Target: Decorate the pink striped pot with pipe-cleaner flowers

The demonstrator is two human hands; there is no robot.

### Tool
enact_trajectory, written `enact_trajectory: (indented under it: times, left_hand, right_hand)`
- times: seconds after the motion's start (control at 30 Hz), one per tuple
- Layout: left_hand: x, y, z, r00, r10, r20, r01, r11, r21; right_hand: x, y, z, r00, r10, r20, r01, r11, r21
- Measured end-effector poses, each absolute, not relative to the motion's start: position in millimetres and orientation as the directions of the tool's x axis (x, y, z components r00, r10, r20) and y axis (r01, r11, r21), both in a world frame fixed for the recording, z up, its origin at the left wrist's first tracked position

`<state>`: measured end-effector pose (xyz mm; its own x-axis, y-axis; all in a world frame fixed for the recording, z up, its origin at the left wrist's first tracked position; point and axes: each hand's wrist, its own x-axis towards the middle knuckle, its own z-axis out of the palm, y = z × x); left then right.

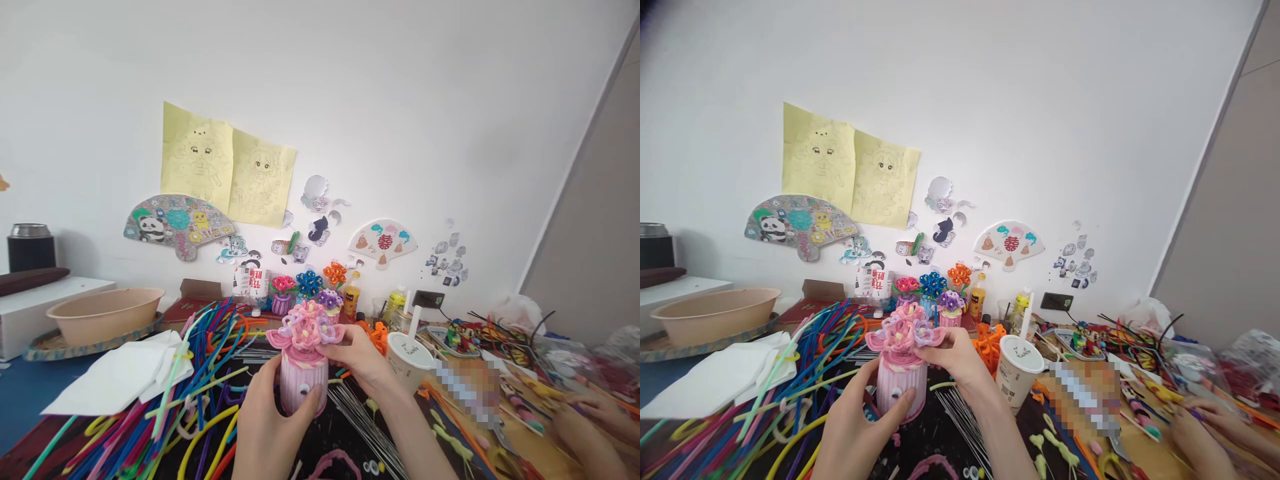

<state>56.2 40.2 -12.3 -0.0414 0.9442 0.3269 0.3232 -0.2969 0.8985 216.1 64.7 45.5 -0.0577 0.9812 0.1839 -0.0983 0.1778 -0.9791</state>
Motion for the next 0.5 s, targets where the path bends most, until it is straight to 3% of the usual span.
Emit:
enact_trajectory:
  times: [0.5]
  left_hand:
    - [57,39,-12,-0.035,0.945,0.325,0.346,-0.294,0.891]
  right_hand:
    - [212,60,58,-0.061,0.977,0.203,-0.034,0.201,-0.979]
